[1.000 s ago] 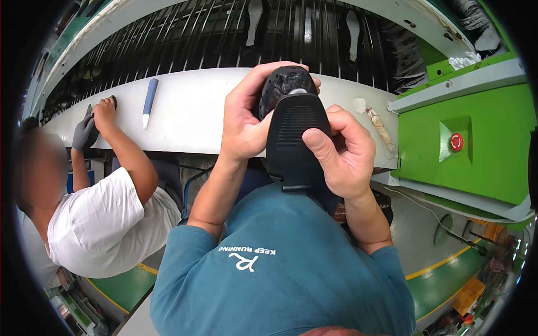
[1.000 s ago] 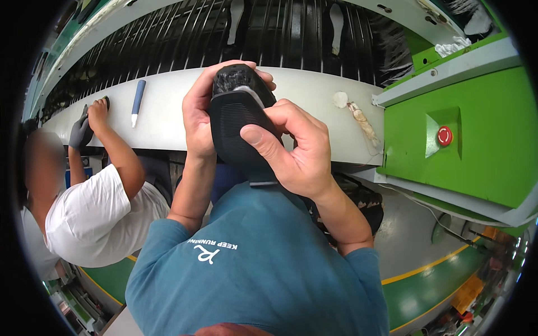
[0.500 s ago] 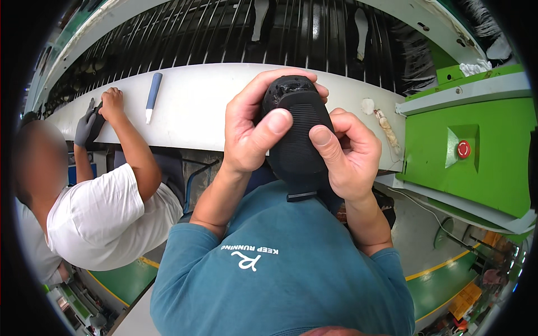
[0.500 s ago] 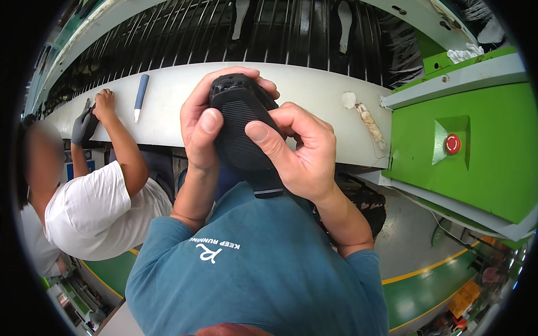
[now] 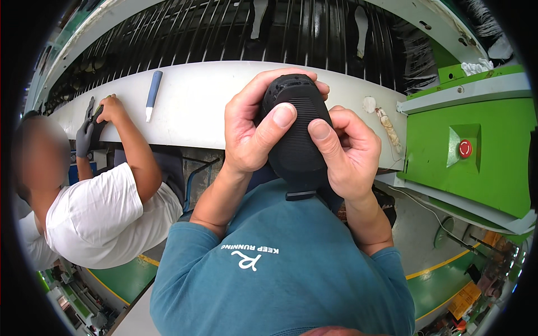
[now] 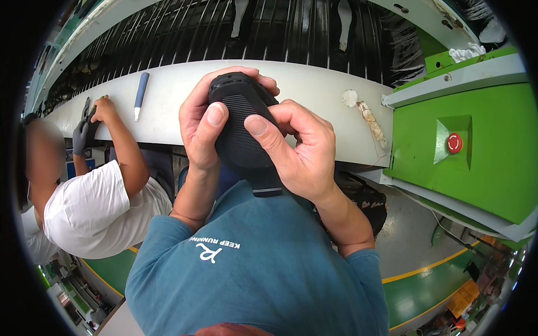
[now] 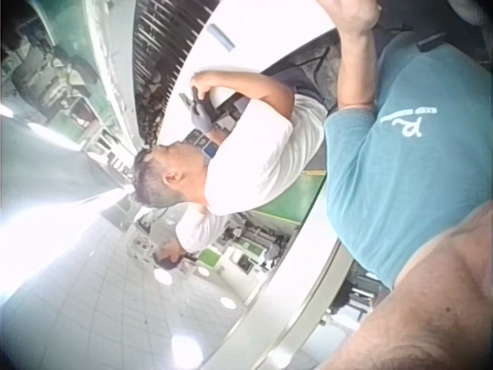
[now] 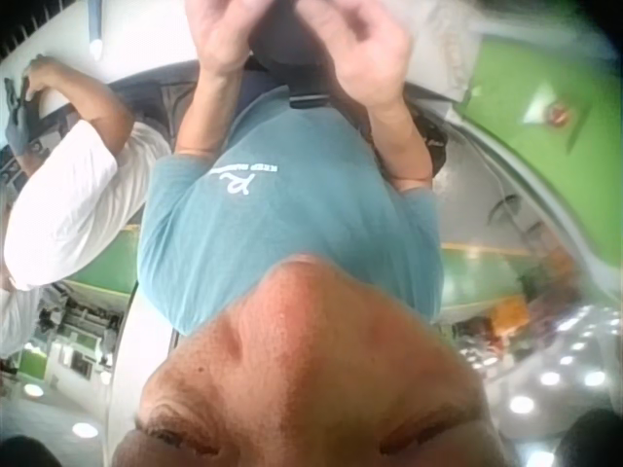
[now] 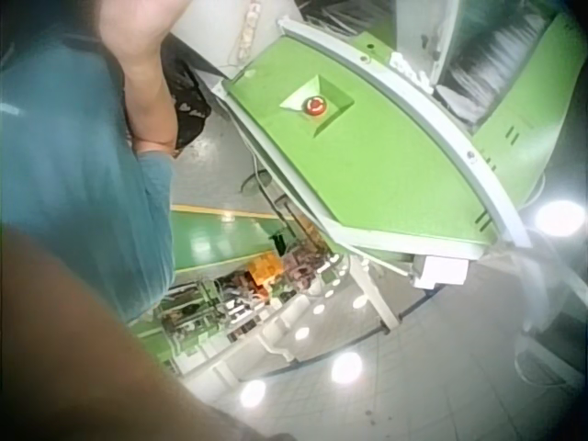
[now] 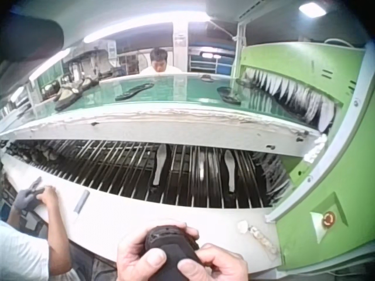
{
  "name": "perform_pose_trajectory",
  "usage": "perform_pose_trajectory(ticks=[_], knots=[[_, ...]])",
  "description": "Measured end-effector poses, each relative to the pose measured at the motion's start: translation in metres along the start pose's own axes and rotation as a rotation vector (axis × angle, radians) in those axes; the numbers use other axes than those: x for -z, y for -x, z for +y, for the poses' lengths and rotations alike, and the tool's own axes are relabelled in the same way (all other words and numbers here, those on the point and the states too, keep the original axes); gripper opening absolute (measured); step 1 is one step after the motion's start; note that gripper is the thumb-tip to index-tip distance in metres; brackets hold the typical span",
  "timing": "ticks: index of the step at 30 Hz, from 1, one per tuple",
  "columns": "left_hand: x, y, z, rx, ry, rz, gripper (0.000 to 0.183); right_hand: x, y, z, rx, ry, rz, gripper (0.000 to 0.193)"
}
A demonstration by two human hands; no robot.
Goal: The person repeatedly picks up a black shoe sole and a green shoe upper from a conveyor belt, aligns and presses them together, and places the assembled shoe back on the belt. The process is repeated multiple times with different pairs.
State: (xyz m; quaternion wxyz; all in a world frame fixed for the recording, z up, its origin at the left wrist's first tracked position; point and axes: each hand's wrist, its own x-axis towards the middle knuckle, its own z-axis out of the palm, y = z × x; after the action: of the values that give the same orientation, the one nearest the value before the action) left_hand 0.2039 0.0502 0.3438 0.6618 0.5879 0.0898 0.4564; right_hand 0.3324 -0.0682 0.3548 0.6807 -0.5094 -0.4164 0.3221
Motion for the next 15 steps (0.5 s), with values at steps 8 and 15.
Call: perform_pose_trajectory(ticks=[8, 15], knots=[[-0.0010, 0.0005, -0.0005, -0.011, -0.005, -0.006, 0.048, 0.0016, 0.0011, -0.0002, -0.001, 0.002, -0.002, 0.025], [-0.0012, 0.0007, 0.0001, -0.011, -0.003, -0.008, 0.048, 0.0039, 0.0004, 0.0014, 0.017, 0.031, -0.013, 0.027]])
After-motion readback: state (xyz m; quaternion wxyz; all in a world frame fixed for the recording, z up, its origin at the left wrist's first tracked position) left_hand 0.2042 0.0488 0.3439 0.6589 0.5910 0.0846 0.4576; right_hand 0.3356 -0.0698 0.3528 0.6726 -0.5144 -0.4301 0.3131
